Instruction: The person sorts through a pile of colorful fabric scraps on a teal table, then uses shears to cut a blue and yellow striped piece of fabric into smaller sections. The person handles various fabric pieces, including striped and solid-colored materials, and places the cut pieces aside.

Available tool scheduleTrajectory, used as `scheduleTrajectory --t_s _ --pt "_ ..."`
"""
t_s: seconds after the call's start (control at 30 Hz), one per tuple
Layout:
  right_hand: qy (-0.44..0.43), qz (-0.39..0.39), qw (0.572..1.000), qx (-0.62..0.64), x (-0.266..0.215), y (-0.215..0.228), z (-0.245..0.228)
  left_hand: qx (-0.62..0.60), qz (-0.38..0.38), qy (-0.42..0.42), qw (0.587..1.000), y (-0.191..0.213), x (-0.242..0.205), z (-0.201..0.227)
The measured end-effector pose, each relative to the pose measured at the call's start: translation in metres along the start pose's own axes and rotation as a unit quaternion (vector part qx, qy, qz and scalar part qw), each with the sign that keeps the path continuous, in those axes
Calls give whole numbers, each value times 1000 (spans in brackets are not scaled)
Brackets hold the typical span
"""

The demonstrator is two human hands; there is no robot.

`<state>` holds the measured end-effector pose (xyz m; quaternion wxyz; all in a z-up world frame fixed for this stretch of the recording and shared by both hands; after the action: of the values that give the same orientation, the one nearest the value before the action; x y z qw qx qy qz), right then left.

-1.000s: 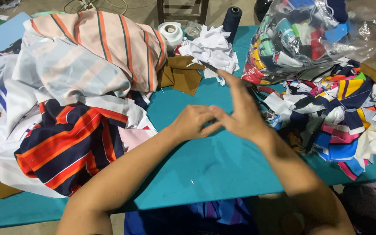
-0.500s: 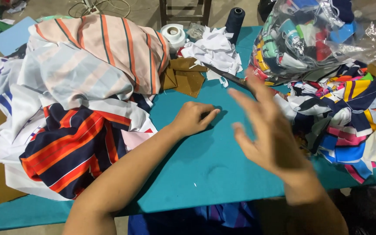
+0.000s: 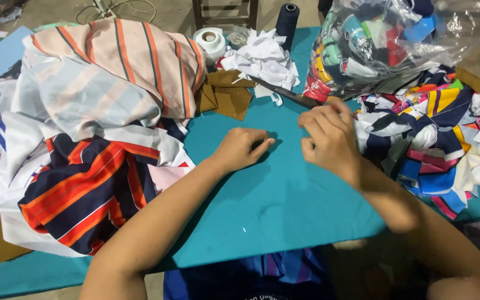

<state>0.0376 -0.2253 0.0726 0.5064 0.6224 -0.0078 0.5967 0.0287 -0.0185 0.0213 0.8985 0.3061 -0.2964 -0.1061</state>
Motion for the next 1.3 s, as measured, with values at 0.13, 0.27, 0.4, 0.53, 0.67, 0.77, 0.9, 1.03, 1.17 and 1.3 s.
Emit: scheduleTrajectory --t_s 0.13,0.27,0.4,0.53,0.67,0.77,0.9,1.03,1.17,1.3 --pt "-81 -108 983 125 -23 -66 53 1 0 0 1000 -2 1 -1" --pt "-140 -239 960 39 8 -68 57 -1 -8 0 1000 -4 1 -4" --pt "-85 -240 960 -119 -13 -108 58 -4 -10 -1 1000 -4 0 -3" --pt "-82 -212 962 -154 -22 -120 59 -7 -3 -3 1000 -4 0 -8" --pt "-112 -208 963 -130 -19 -100 44 -35 6 13 999 -1 1 -8" --pt "-79 -169 977 -101 -9 -81 34 -78 12 34 996 1 0 -2" --pt "0 -104 995 5 32 -55 -1 -246 45 90 964 2 -1 -10" --pt "47 -80 995 39 53 -49 -51 -424 49 218 877 -10 1 -28" --pt "-107 -257 957 76 62 -41 -62 -382 112 334 854 7 -6 -24" --pt "-143 -322 936 2 51 -33 -35 -502 153 336 782 -8 -1 -40"
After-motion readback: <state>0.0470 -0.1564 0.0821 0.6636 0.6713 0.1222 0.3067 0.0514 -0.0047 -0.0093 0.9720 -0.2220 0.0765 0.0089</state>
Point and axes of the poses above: each hand's wrist, its own x-axis towards the middle knuckle, its own y-axis out of the back of the hand, z = x × y, the point moved 4 cm from there along x, towards the middle knuckle, and after that the axes turned 4 degrees about z, right-handed, at the moved point
